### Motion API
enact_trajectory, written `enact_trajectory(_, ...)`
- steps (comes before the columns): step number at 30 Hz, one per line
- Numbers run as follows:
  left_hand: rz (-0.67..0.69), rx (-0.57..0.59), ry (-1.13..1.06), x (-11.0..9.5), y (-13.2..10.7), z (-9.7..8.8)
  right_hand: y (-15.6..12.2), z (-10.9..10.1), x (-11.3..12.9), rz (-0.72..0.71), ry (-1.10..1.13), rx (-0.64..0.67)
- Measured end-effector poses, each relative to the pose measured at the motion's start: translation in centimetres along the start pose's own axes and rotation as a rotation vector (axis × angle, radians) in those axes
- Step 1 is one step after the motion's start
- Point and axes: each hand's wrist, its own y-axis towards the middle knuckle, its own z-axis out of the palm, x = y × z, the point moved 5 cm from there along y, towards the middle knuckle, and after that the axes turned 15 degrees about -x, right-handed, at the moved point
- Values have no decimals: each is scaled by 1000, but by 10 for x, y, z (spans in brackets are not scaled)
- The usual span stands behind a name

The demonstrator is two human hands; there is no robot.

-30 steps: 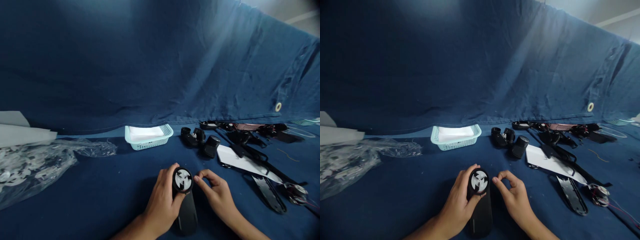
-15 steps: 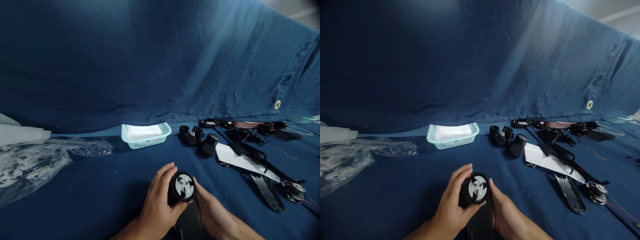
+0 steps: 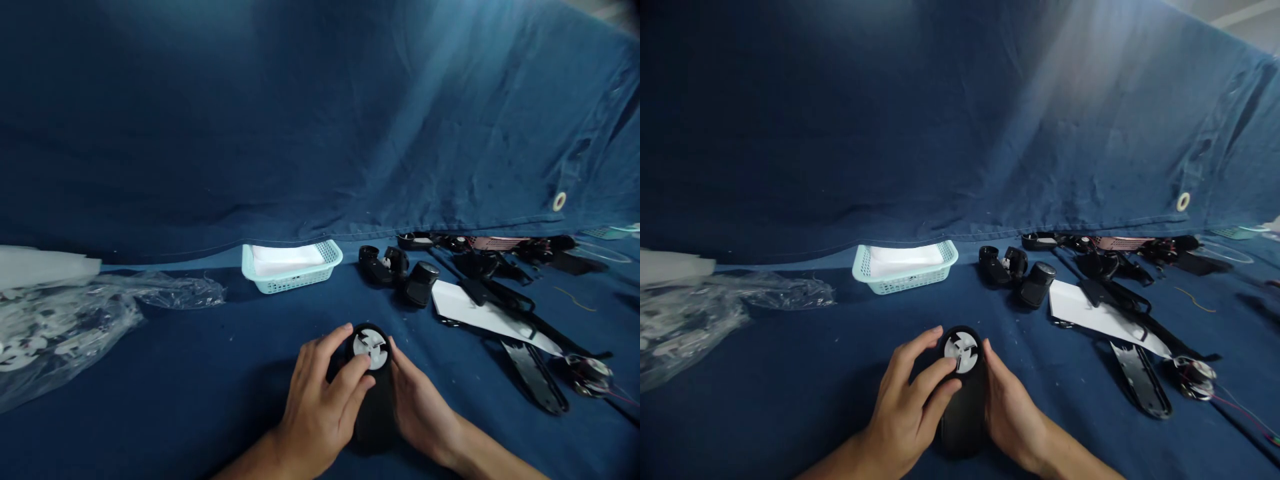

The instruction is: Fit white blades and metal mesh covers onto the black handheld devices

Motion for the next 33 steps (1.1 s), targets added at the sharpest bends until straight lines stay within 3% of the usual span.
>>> enact_trajectory(16, 55, -15, -22, -6, 6, -5, 0, -1, -1, -30, -20, 12)
enact_trajectory(27, 53, -15, -47, -3, 2, -5, 5, -10, -2, -102, -43, -83)
enact_trajectory(33, 89, 77, 36, -4, 4, -1, 2, -3, 0, -100, 2, -61)
